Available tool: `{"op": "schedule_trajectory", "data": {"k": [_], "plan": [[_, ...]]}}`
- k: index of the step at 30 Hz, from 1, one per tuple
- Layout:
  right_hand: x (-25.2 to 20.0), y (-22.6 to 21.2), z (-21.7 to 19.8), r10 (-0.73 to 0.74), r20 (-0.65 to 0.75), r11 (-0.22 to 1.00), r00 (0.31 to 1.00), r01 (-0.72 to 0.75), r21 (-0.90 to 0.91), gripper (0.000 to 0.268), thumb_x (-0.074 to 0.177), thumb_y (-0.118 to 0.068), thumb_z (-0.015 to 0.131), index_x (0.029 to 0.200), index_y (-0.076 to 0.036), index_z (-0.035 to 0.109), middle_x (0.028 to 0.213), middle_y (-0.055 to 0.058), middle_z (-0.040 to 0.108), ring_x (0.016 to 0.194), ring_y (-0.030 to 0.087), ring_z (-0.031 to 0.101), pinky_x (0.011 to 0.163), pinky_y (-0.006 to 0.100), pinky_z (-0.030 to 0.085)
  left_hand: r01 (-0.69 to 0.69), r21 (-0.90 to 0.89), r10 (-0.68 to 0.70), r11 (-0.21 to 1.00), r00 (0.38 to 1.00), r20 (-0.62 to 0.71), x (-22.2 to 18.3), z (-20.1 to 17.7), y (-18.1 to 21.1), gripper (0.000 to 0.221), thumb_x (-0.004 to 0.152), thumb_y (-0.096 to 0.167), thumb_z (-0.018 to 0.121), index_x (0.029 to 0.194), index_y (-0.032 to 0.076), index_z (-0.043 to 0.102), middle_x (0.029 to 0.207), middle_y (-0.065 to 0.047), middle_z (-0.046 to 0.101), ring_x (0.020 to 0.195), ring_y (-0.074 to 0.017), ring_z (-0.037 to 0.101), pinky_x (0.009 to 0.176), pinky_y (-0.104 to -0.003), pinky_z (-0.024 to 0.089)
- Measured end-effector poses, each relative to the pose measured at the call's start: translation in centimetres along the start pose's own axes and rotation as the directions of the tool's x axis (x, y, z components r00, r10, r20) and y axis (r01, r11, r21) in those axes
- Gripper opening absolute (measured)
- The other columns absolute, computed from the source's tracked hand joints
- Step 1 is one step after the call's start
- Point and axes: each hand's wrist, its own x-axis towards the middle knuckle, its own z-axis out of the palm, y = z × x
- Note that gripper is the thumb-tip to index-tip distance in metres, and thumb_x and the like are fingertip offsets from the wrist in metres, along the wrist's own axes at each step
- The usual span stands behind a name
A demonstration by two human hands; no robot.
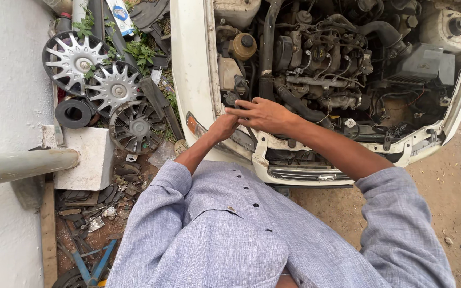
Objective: The person uses a tool to unscrew and pry at the mounting points of a white car's front headlight assembly inside the engine bay.
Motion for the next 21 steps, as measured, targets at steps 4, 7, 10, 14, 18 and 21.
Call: {"op": "schedule_trajectory", "data": {"k": [4, 7, 10, 14, 18, 21], "plan": [[0.7, 0.4, -0.6, -0.081, 0.056, 0.987, 0.995, 0.088, -0.136, 0.052, 0.084, -0.043, 0.072, 0.127, -0.016, 0.065, 0.156, 0.005, 0.044, 0.147, 0.024, 0.037, 0.097, 0.038, 0.050, 0.083, 0.030, -0.085, 0.996, 0.994, 0.075, 0.2, -0.2, 0.5, 0.016, 0.098, 0.013, 0.058, 0.099, -0.002, 0.063, 0.089, -0.022, 0.070, 0.086, -0.0425, 0.068, 0.076, -0.052, 0.054], [1.4, 0.8, -0.4, -0.127, 0.089, 0.986, 0.988, 0.136, -0.093, 0.075, 0.078, -0.059, 0.069, 0.132, -0.008, 0.062, 0.148, 0.010, 0.050, 0.144, 0.027, 0.039, 0.105, 0.042, 0.046, 0.023, 0.025, -0.024, 0.999, 0.998, 0.053, 0.2, -0.2, 0.5, 0.014, 0.097, 0.012, 0.058, 0.099, -0.001, 0.064, 0.089, -0.022, 0.069, 0.085, -0.0432, 0.068, 0.075, -0.053, 0.053], [1.3, 1.5, 0.9, -0.171, -0.099, 0.978, 0.980, 0.157, -0.136, 0.074, 0.079, -0.066, 0.063, 0.124, -0.007, 0.062, 0.139, 0.011, 0.058, 0.139, 0.028, 0.046, 0.113, 0.045, 0.042, -0.072, -0.005, 0.072, 0.997, 0.997, -0.002, -0.4, -0.2, 0.0, 0.015, 0.097, 0.012, 0.058, 0.098, -0.001, 0.064, 0.088, -0.022, 0.069, 0.084, -0.0443, 0.067, 0.073, -0.053, 0.052], [1.5, 1.5, 3.2, -0.178, -0.261, 0.979, 0.949, 0.144, -0.143, 0.071, 0.086, -0.075, 0.051, 0.101, -0.006, 0.060, 0.110, 0.010, 0.065, 0.122, 0.030, 0.059, 0.114, 0.046, 0.043, -0.015, 0.047, 0.012, 0.999, 0.998, 0.062, -0.2, 0.4, -0.7, 0.016, 0.096, 0.015, 0.057, 0.097, 0.001, 0.065, 0.088, -0.022, 0.069, 0.084, -0.0440, 0.067, 0.074, -0.053, 0.053], [2.7, -1.0, 4.6, 0.070, -0.304, 0.998, 0.950, -0.064, 0.029, 0.071, 0.096, -0.077, 0.046, 0.095, -0.006, 0.055, 0.078, 0.008, 0.060, 0.077, 0.028, 0.068, 0.081, 0.043, 0.059, 0.028, 0.044, -0.029, 0.999, 0.999, 0.039, -0.7, 0.6, -1.5, 0.019, 0.097, 0.019, 0.060, 0.096, 0.000, 0.065, 0.087, -0.024, 0.069, 0.084, -0.0449, 0.066, 0.074, -0.054, 0.052], [3.5, -2.7, 5.1, 0.381, -0.108, 0.917, 0.918, -0.360, 0.175, 0.071, 0.098, -0.074, 0.048, 0.098, -0.003, 0.055, 0.067, 0.009, 0.060, 0.053, 0.024, 0.066, 0.048, 0.040, 0.058, -0.110, -0.047, 0.112, 0.993, 0.993, 0.033, -0.6, 1.3, -3.6, 0.029, 0.093, 0.023, 0.066, 0.103, -0.004, 0.061, 0.084, -0.026, 0.066, 0.082, -0.0460, 0.065, 0.072, -0.053, 0.054]]}}
